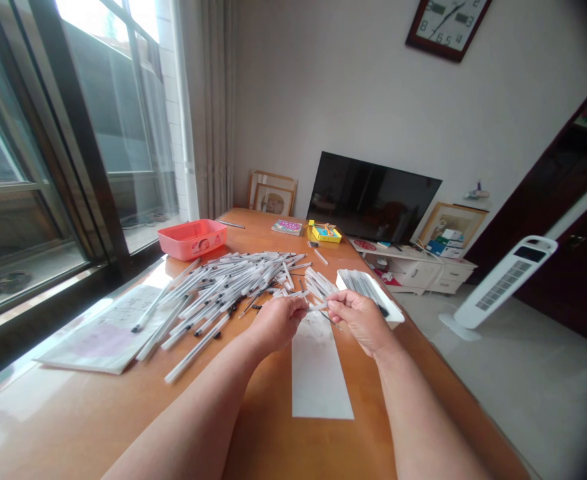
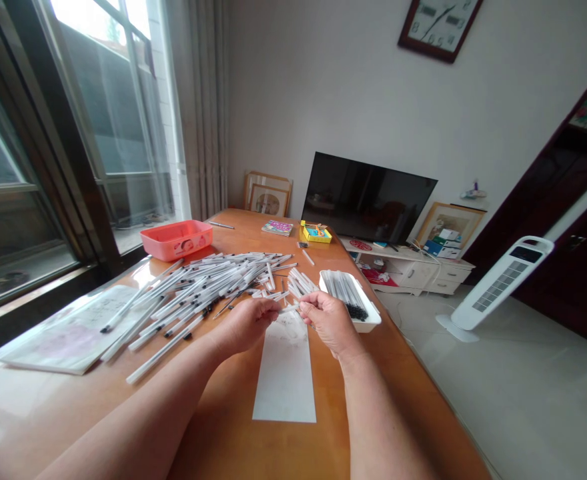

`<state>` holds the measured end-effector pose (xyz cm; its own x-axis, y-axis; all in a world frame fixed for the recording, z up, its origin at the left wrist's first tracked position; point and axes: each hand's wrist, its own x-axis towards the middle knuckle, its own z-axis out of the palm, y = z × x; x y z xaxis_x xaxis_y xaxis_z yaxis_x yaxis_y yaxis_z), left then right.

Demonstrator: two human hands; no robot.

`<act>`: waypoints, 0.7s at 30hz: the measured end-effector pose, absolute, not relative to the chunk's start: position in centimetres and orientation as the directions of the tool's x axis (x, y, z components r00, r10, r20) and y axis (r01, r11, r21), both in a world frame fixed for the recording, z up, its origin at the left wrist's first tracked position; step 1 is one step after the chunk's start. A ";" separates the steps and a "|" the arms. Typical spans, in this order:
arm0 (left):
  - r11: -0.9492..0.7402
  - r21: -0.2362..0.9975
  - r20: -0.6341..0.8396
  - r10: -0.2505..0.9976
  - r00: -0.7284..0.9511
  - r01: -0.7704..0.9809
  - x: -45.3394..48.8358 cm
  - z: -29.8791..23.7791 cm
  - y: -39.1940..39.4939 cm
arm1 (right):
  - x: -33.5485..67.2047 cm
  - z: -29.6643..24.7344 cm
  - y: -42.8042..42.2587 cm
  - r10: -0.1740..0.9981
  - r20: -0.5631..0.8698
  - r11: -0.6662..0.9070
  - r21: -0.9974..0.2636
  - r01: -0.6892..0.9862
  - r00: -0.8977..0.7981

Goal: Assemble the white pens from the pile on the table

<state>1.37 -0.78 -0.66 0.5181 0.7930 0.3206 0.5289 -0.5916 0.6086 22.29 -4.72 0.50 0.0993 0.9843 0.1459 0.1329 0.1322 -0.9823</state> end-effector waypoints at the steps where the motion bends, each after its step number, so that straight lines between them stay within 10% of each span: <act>1: -0.594 0.607 0.322 0.791 0.520 0.528 1.3 -0.7 -0.8 | 22.3 0.5 -4.7 0.984 0.154 0.140 -0.980 0.145 0.093; 21: -0.617 0.621 0.327 0.764 0.557 0.482 1.9 -0.1 -1.4 | 22.9 -1.1 -3.8 0.949 0.290 0.195 -0.843 0.502 0.119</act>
<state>1.85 -1.35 -0.15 0.5566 0.7639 0.3267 0.4825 -0.6173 0.6214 22.92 -3.83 -1.09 0.1194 0.9494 0.2905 0.5016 0.1948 -0.8429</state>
